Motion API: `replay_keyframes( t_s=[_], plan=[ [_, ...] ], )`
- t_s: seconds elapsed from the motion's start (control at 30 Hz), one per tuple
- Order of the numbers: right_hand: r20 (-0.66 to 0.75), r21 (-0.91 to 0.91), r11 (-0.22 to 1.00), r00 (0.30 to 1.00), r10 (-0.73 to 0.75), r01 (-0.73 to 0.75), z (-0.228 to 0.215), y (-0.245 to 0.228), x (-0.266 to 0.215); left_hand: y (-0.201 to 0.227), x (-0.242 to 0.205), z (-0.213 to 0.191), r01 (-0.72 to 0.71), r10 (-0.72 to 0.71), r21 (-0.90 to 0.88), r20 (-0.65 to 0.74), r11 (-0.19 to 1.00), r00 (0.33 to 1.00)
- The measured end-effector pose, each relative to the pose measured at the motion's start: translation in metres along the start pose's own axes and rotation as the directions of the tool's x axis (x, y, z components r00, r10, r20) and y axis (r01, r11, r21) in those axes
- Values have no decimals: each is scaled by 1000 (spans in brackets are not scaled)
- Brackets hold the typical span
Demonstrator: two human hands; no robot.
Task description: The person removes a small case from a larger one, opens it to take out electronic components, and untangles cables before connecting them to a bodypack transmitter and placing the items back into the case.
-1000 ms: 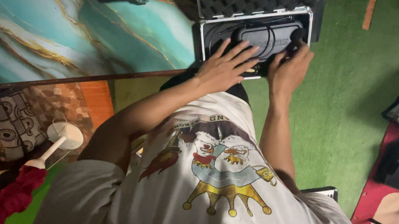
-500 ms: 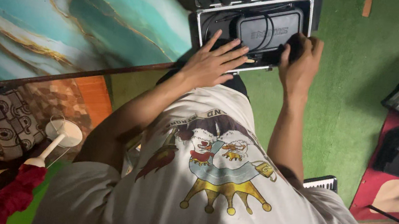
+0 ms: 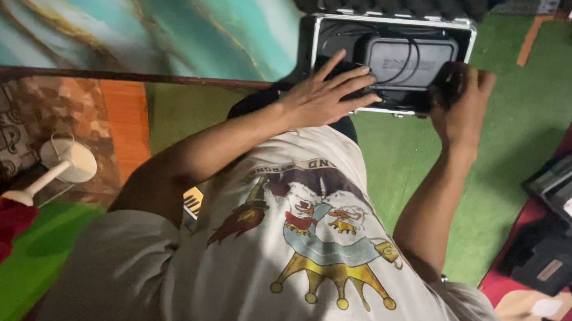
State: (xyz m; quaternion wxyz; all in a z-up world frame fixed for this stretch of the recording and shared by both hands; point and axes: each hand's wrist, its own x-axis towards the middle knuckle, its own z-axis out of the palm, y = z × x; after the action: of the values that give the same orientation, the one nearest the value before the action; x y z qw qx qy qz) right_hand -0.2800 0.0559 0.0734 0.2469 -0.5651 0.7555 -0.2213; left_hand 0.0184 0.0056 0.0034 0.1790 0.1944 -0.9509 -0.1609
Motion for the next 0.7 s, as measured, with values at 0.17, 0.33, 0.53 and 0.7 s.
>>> replay_keyframes(
  t_s=[0.17, 0.33, 0.53, 0.7],
  plan=[
    [-136, -113, 992, 988, -77, 62, 21, -2, -12, -22, -34, -9, 480, -531, -306, -109, 822, 840],
    [-377, -38, 999, 926, 16, -33, 62, 31, -11, -36, -54, -6, 660, -850, -683, 109, 314, 516],
    [-254, 382, 923, 956, 148, -41, 78, 95, 7, -25, -46, 6, 618, -758, -635, 76, 465, 648],
    [-186, 298, 942, 959, 214, -153, 80, 90, -8, -29, -71, 10, 623, -736, -583, 62, 522, 674]
  ],
)
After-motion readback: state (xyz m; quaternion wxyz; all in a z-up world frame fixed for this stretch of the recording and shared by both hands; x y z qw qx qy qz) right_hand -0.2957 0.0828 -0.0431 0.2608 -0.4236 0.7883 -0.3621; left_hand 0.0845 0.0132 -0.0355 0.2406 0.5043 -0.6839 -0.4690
